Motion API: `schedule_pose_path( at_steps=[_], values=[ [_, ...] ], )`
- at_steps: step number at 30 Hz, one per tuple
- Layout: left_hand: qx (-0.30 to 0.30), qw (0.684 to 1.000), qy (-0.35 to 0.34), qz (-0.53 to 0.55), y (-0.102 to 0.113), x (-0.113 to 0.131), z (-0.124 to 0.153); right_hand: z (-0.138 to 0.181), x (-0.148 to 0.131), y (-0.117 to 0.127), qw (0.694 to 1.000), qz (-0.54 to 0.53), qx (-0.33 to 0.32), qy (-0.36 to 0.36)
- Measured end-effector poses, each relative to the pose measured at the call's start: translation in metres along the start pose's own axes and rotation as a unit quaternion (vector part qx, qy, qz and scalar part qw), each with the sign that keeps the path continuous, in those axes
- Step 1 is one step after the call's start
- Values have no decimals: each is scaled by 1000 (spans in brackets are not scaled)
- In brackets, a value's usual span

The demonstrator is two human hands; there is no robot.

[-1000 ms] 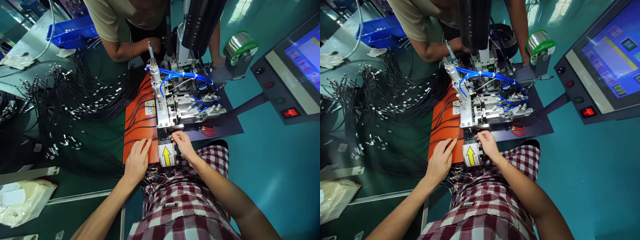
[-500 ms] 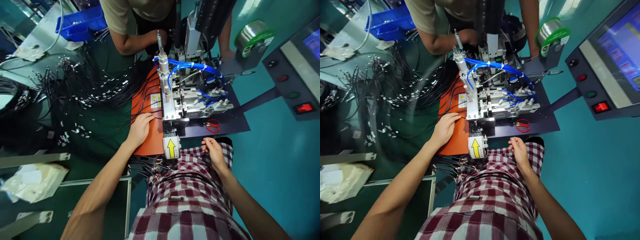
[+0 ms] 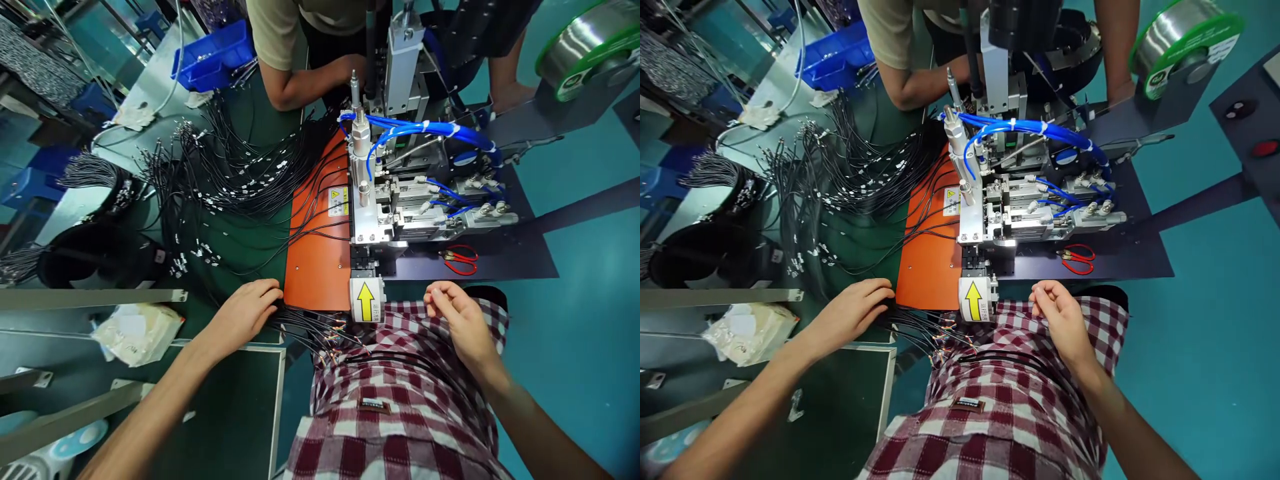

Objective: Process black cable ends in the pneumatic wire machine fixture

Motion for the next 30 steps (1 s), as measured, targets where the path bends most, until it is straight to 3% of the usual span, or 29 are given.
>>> schedule_pose_path(
  at_steps=[4, 9, 15, 19, 22, 26, 30],
  values=[
    [-18, 999, 5, 26, -2, -25, 6, 2, -8, -18, 999, 5, -35, -10],
    [-2, 988, 2, 154, 6, -41, 11, 5, -18, -35, 998, 25, -64, -6],
    [2, 936, 44, 350, 19, -60, 32, 3, -28, -49, 993, 62, -101, 11],
    [73, 927, 78, 360, 25, -66, 36, 7, -37, -80, 975, 101, -195, 44],
    [89, 950, 98, 281, 21, -54, 17, 10, -43, -112, 952, 107, -271, 90],
    [87, 977, 31, 194, 17, -5, -17, -2, -41, -121, 970, 36, -221, 95],
    [73, 974, -73, 201, 13, 47, -25, -8, -38, -105, 980, -12, -177, 90]
  ],
)
Point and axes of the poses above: each hand's wrist, its own z-axis away from the middle knuckle, its own y-axis out of the back of the hand, x = y × z, the point moved 7 cm from there along -z, towards the middle knuckle, and after that the axes turned 9 degrees about -x, right-handed, at the moved point
